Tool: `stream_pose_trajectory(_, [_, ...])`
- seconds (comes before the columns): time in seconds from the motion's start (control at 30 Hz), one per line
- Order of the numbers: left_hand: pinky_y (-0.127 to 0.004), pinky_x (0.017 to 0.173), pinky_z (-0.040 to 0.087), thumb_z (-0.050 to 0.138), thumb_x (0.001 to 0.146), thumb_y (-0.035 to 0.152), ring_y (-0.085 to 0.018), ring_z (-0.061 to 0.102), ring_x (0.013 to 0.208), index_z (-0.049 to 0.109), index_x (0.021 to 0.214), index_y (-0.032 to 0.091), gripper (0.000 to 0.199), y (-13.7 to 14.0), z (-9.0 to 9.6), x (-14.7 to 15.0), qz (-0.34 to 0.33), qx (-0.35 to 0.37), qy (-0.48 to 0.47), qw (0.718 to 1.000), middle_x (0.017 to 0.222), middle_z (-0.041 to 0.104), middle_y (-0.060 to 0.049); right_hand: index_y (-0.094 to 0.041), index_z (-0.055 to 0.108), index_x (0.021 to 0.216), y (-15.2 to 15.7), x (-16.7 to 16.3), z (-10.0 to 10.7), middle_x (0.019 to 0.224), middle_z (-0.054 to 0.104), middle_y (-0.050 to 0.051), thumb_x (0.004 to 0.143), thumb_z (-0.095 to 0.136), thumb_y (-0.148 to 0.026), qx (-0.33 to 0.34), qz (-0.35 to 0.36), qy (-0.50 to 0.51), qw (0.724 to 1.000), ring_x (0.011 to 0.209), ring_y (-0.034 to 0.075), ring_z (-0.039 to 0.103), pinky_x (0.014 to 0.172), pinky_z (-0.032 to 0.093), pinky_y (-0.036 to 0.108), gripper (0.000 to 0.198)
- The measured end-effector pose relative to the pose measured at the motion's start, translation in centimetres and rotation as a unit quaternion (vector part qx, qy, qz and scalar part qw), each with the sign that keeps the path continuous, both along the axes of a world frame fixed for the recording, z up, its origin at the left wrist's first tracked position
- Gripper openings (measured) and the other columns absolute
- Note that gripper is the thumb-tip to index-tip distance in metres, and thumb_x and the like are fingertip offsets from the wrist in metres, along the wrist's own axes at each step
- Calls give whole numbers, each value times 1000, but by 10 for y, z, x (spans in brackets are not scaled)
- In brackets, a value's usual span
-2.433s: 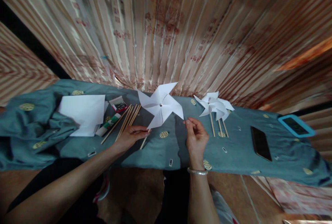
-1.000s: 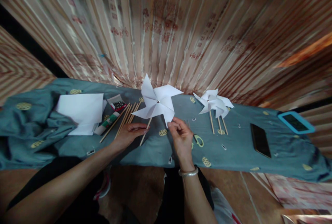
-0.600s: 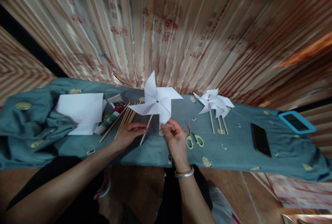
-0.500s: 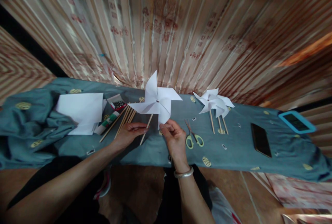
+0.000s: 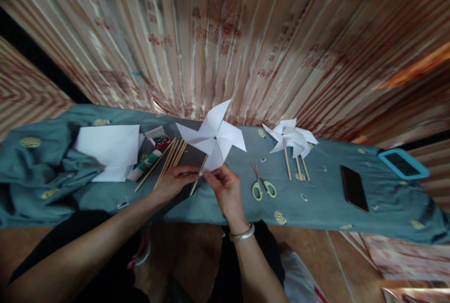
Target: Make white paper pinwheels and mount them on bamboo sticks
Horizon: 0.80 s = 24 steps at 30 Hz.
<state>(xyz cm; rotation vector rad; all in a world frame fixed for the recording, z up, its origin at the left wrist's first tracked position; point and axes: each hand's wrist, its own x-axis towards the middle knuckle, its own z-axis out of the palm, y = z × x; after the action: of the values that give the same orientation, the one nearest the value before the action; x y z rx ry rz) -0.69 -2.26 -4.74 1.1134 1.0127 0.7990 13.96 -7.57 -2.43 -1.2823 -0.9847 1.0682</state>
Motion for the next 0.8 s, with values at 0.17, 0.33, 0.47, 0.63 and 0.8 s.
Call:
stream_pose_trajectory(0.17, [-32, 79, 50, 80, 56, 40, -22, 67, 79, 77, 77, 17, 31, 0, 2, -1, -4, -3, -6, 1000, 79, 76, -4, -22, 72, 79, -1, 2, 3, 75, 73, 1, 74, 73, -40, 4, 49, -42, 998, 69, 16, 63, 70, 50, 29, 19])
stream_pose_trajectory(0.33, [-32, 83, 51, 81, 56, 36, -21, 68, 80, 77, 79, 17, 31, 1, -3, -2, 20, -21, -14, 999, 83, 77, -5, -20, 72, 74, -1, 31, 10, 58, 67, 0, 75, 70, -44, 21, -95, -82, 992, 56, 14, 59, 59, 47, 28, 24])
stream_pose_trajectory(0.47, [-32, 82, 50, 82, 53, 36, -20, 68, 78, 77, 78, 17, 32, 0, -8, -1, 3, -34, -24, 999, 81, 77, -4, -18, 72, 83, 3, 62, 8, 70, 72, 2, 69, 75, -43, 66, -253, -51, 964, 65, 15, 63, 69, 50, 31, 29])
stream_pose_trajectory(0.63, [-31, 78, 50, 81, 54, 34, -18, 67, 72, 77, 76, 17, 28, -5, -7, 0, -45, -37, -15, 998, 77, 76, -3, -17, 70, 97, 7, 76, 6, 92, 74, 6, 64, 79, -41, 79, -283, -55, 954, 88, 19, 66, 87, 50, 38, 42])
stream_pose_trajectory(0.8, [-31, 76, 50, 80, 56, 34, -19, 67, 72, 77, 77, 17, 27, -7, -5, 0, -69, -34, -7, 997, 78, 76, -4, -18, 71, 95, 7, 77, 3, 80, 72, 2, 61, 81, -39, 56, -265, -26, 962, 73, 15, 65, 80, 51, 35, 42])
